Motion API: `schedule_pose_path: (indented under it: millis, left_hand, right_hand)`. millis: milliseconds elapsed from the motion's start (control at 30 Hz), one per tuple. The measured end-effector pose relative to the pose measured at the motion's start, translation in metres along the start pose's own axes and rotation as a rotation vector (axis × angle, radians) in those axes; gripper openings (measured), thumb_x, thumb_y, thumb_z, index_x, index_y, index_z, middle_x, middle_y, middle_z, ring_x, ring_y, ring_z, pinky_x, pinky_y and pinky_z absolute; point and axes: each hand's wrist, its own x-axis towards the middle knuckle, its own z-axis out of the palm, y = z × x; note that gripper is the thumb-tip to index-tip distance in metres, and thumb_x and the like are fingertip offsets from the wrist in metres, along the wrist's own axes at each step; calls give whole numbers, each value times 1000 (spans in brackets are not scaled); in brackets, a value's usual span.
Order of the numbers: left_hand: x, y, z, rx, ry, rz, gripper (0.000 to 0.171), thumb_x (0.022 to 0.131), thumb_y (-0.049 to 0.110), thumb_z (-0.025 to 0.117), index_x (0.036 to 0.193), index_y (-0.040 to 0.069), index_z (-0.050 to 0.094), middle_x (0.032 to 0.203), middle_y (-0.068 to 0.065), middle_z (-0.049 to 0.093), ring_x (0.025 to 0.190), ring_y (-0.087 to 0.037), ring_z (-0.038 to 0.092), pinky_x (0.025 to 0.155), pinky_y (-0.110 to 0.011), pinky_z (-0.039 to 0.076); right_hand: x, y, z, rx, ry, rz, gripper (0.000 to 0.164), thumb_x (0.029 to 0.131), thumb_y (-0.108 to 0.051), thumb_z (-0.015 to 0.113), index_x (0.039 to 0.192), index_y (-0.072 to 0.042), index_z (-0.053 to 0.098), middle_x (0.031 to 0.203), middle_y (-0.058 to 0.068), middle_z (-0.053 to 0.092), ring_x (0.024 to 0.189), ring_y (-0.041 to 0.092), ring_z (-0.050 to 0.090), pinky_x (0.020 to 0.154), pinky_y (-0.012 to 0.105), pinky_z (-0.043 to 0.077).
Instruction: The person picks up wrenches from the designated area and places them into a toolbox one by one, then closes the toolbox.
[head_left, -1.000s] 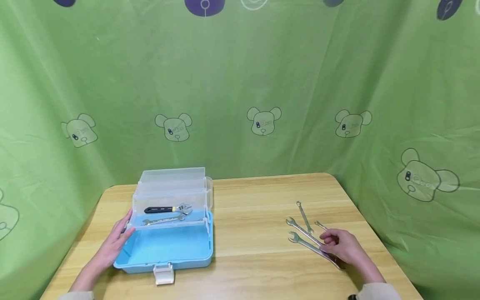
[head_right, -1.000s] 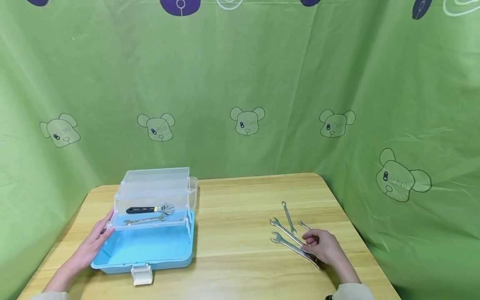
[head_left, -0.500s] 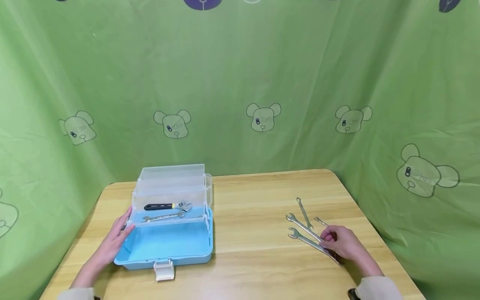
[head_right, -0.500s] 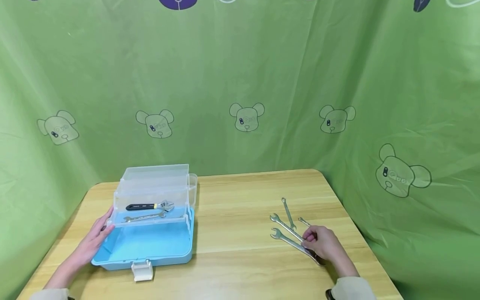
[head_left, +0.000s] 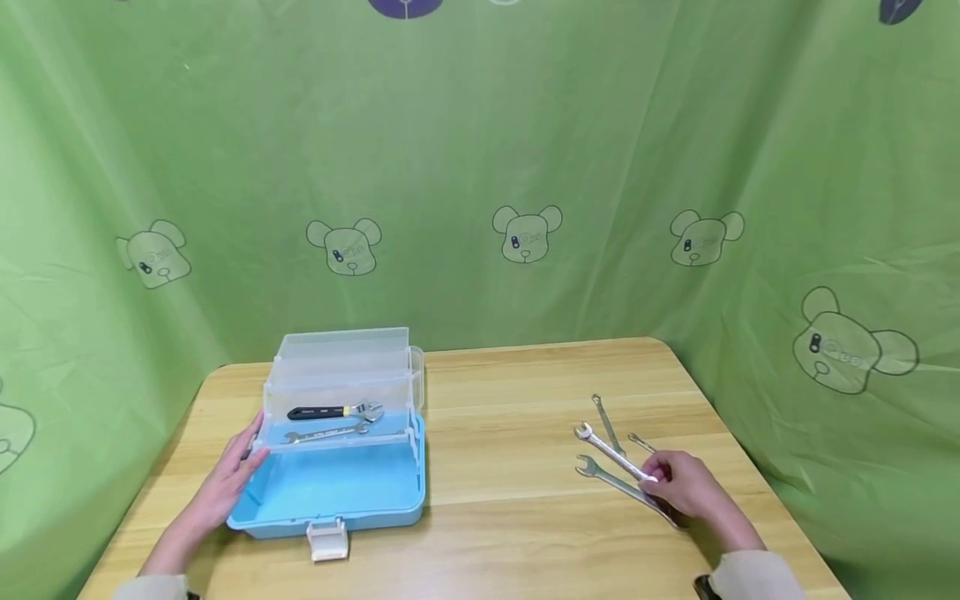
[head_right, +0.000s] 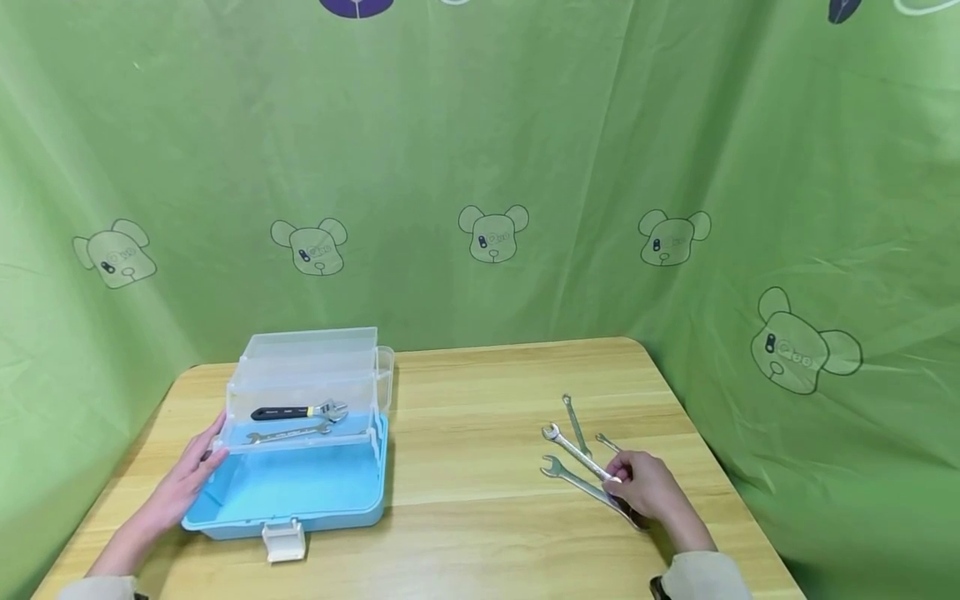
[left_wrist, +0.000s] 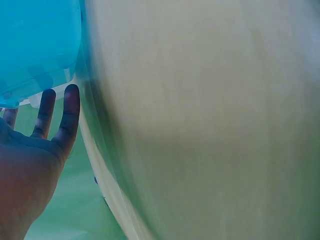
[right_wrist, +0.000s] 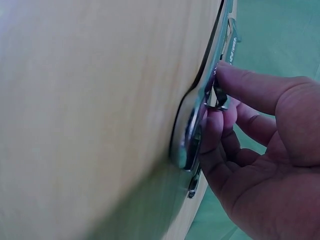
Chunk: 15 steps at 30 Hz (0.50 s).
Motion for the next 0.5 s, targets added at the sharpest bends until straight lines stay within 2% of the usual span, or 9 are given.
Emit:
schedule_pose_path:
  millis: [300, 500]
  left_hand:
    - [0, 1, 1, -3, -9, -21, 68, 112, 45, 37, 167, 33, -1, 169, -33, 5, 148, -66, 11, 107, -88, 16]
    - [1, 2, 0, -1, -6, -13, 68, 113, 43, 37, 168, 31, -2, 168, -34, 6, 147, -66, 13, 107, -88, 17]
  right_hand:
    - [-1, 2, 0, -43, 32, -53, 11, 90, -14, 77, 93, -6, 69, 79, 0, 59, 73, 14, 50, 63, 24, 42]
    - [-2, -1, -3, -2, 44, -36, 9, 94, -12, 72, 96, -4, 68, 81, 2, 59, 73, 15, 50, 62, 24, 42]
